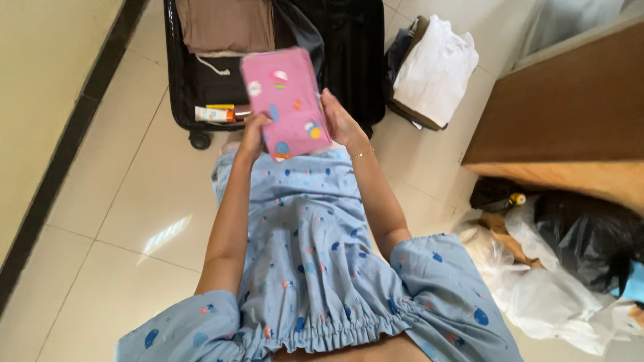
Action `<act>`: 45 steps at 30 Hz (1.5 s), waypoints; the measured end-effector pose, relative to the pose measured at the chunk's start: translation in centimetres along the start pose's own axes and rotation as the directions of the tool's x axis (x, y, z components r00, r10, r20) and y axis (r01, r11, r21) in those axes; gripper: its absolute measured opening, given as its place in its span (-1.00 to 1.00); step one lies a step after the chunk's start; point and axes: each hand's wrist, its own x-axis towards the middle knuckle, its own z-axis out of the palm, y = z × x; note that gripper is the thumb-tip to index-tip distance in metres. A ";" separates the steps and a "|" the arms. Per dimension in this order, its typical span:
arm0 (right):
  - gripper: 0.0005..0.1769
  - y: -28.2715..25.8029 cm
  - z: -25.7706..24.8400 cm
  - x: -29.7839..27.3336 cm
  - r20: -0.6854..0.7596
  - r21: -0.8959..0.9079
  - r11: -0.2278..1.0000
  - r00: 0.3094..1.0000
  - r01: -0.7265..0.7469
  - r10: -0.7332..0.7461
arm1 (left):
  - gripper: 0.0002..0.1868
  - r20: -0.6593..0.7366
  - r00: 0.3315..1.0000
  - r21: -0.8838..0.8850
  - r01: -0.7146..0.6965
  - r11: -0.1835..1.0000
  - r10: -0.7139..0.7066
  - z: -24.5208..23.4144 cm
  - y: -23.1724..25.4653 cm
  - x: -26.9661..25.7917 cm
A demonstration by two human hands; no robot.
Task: The person sits on the floor and unpacks a suitcase, removing folded clothes, a hat, and toiletries one by one. They place the items on the floor beside the suitcase, then close the suitcase and stand it upright.
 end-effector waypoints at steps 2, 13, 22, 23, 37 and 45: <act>-0.41 1.4 -0.3 -0.8 0.024 -0.104 0.994 1.000 0.014 -0.012 | -0.57 0.016 0.999 0.267 -0.033 0.963 0.030 0.8 -0.3 -0.9; -0.52 1.2 0.6 -0.3 -0.099 0.032 0.973 0.969 0.230 -0.226 | -0.50 -0.254 0.924 0.168 0.333 0.928 -0.285 0.2 -5.2 -2.1; -0.30 -3.7 9.0 -7.6 -0.084 0.109 0.784 0.792 0.611 -0.605 | -0.39 0.174 0.939 -0.603 0.339 0.722 -0.295 8.4 -3.9 -4.6; -0.29 -3.0 8.8 -8.4 -0.138 0.124 0.778 0.787 0.616 -0.601 | -0.37 0.199 0.955 -0.643 0.298 0.706 -0.221 9.8 -2.7 -3.7; -0.52 13.1 -7.6 -13.3 -0.123 0.543 0.769 0.938 0.337 -0.324 | -0.33 0.275 0.961 -0.778 0.206 0.593 0.029 14.0 -3.3 -1.0; -0.52 6.1 -13.7 -17.2 -0.377 0.418 0.760 0.856 0.498 -0.353 | -0.23 0.322 0.906 -0.603 0.421 0.678 -0.276 14.8 -6.1 0.8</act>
